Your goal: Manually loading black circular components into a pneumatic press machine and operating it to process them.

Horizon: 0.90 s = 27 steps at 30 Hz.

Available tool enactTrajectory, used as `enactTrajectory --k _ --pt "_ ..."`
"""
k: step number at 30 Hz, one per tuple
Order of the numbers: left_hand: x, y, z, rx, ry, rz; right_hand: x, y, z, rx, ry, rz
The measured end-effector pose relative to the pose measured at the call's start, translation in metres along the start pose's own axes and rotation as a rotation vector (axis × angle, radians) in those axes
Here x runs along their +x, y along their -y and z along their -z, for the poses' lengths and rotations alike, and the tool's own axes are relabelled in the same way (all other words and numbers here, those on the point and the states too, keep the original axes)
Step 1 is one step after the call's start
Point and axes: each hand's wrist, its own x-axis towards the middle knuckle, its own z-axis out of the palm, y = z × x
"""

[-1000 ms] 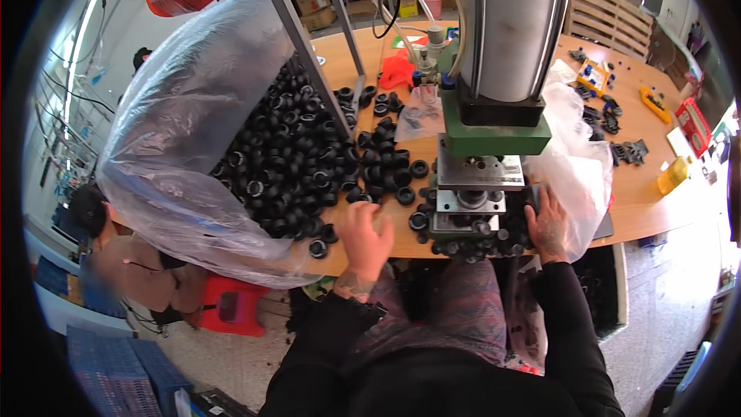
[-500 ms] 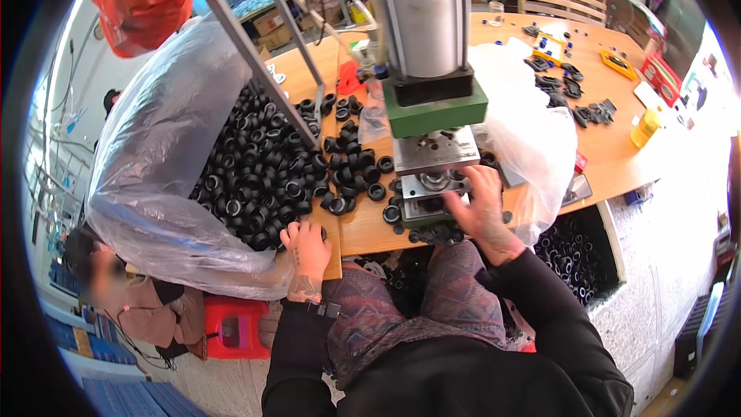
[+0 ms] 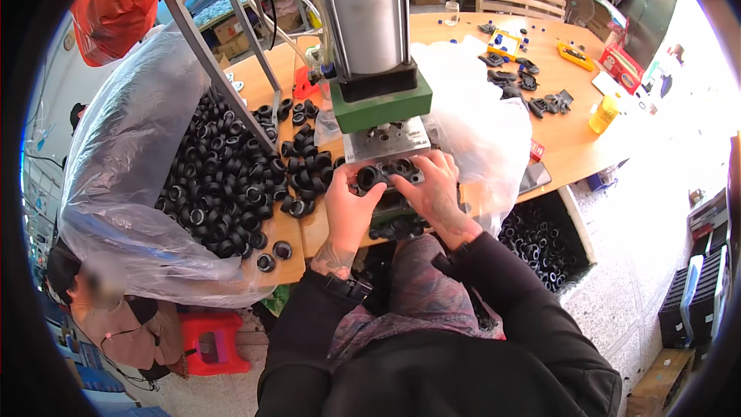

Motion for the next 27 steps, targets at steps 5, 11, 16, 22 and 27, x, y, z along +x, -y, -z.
enactTrajectory --k 5,11,16,22,27 --pt "0.013 0.030 -0.026 0.246 -0.068 -0.160 -0.046 -0.025 0.058 -0.062 -0.015 -0.208" --pt "0.025 0.009 -0.026 0.146 0.045 0.007 -0.144 -0.088 0.119 -0.248 -0.063 -0.390" --pt "0.026 0.019 -0.022 0.025 0.129 0.021 -0.215 -0.139 0.161 -0.447 -0.061 -0.531" --pt "0.026 0.022 -0.027 0.266 0.099 -0.122 -0.239 -0.209 0.192 -0.374 -0.257 -1.016" --pt "0.019 0.022 -0.025 0.264 0.062 -0.139 -0.202 -0.164 0.159 -0.237 -0.343 -0.680"
